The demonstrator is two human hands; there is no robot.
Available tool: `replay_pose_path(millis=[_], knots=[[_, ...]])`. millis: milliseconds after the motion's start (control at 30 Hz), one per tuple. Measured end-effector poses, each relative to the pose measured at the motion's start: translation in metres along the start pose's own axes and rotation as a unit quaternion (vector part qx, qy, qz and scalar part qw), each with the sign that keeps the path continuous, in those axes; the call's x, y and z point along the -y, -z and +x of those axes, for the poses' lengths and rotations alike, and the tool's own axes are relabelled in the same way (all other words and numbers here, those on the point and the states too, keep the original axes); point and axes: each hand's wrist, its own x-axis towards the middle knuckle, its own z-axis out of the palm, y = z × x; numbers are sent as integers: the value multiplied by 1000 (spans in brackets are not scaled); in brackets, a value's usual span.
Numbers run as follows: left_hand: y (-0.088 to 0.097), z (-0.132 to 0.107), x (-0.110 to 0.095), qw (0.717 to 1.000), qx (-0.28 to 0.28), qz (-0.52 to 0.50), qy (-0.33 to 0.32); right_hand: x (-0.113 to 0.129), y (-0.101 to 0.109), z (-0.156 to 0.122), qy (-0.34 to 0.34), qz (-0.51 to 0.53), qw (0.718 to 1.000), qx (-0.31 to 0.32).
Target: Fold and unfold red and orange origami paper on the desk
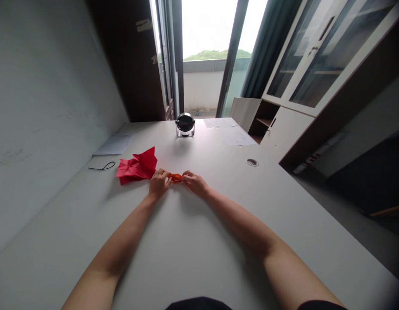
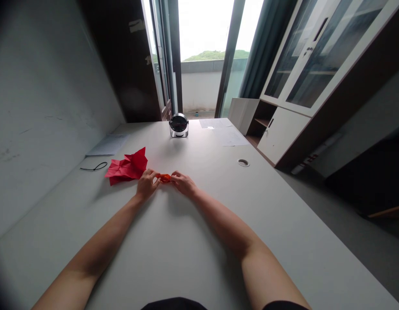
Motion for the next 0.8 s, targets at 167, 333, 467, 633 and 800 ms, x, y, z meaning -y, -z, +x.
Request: replay_pose_path(millis=[167,333,467,633,800], knots=[[-1,0,3,1000,9,-9,5,2,2,-1,-1,-4,1000,9],[-3,-1,-2,995,37,-89,28,3,3,1,-33,-37,999,-9],[-5,-3,-11,987,71,-131,57,-2,1,3,-90,-52,994,-44],[-6,-3,-20,962,97,-241,90,-7,0,4,-155,-77,982,-80],[-8,-1,-24,915,136,-356,130,-9,-1,2,-175,-96,974,-110]])
